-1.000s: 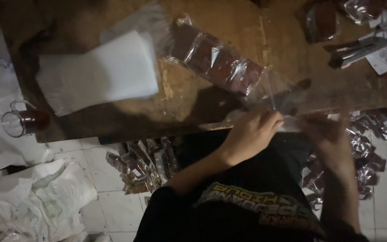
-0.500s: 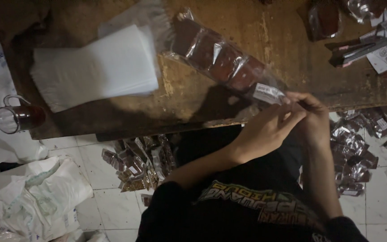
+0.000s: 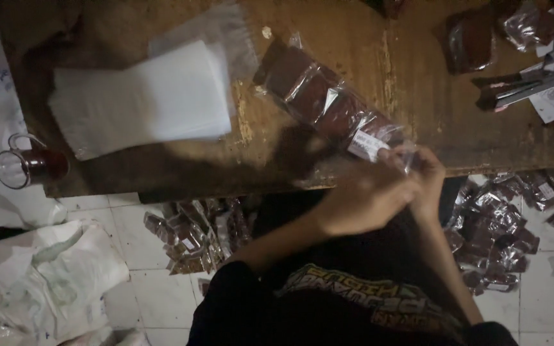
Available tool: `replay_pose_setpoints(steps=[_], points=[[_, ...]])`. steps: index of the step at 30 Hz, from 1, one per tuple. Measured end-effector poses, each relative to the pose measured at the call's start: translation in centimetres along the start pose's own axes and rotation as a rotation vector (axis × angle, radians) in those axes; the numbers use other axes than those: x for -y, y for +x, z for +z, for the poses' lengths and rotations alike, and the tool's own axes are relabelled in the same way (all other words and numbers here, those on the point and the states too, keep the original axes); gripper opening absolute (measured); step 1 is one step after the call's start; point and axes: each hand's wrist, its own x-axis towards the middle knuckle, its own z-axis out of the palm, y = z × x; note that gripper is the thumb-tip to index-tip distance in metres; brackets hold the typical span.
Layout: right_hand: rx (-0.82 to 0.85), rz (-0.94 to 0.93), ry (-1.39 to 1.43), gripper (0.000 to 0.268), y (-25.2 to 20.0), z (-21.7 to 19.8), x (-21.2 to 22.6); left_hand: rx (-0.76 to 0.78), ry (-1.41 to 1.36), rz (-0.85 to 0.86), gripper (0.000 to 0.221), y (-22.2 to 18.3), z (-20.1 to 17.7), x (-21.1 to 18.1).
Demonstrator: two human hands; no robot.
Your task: Packaging individually wrapped baked goods into larger bags, adding labels, and stapling them shut.
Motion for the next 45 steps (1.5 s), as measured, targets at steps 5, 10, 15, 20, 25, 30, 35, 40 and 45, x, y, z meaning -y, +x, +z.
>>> replay_pose_setpoints(steps=[5, 10, 15, 20, 25, 30, 35, 40, 45], points=[[-0.039, -0.209, -0.262, 0.037, 0.4, 2.0, 1.1, -0.326, 0.474, -0.389, 0.025, 3.1, -9.6, 4.3], [0.000, -0.315, -0.515, 0.028, -0.1, 4.1, 6.6, -0.054, 0.472, -0.664, 0.050, 2.7, -9.8, 3.9], [0.682, 0.027, -0.452, 0.033, 3.1, -2.0, 10.8, 0.136, 0.719, -0.722, 0.096, 2.7, -8.6, 3.8], [-0.279, -0.640, -0.774, 0.034, 15.5, -4.7, 3.7, 0.189, 0.758, -0.738, 0.092, 3.4, -6.3, 2.0], [0.038, -0.444, -0.780, 0.063, 13.4, -1.2, 8.0, -0.039, 0.852, -0.586, 0.071, 2.6, -4.3, 4.2], [0.283, -0.296, -0.593, 0.029, 15.5, -5.0, 10.5, -0.051, 0.826, -0.434, 0.071, 1.8, -6.6, 6.9], [0.215, -0.329, -1.235, 0.100, 23.1, -14.0, 1.6, 0.110, 0.650, -0.391, 0.070, 2.9, -10.9, 8.6], [0.212, -0.145, -0.993, 0.073, 12.7, -3.2, 9.4, 0.120, 0.719, -0.561, 0.063, 3.7, -8.9, 5.7], [0.095, -0.736, -1.059, 0.047, 8.5, -2.4, 6.6, -0.174, 0.488, -0.532, 0.055, 1.9, -5.6, 1.1]])
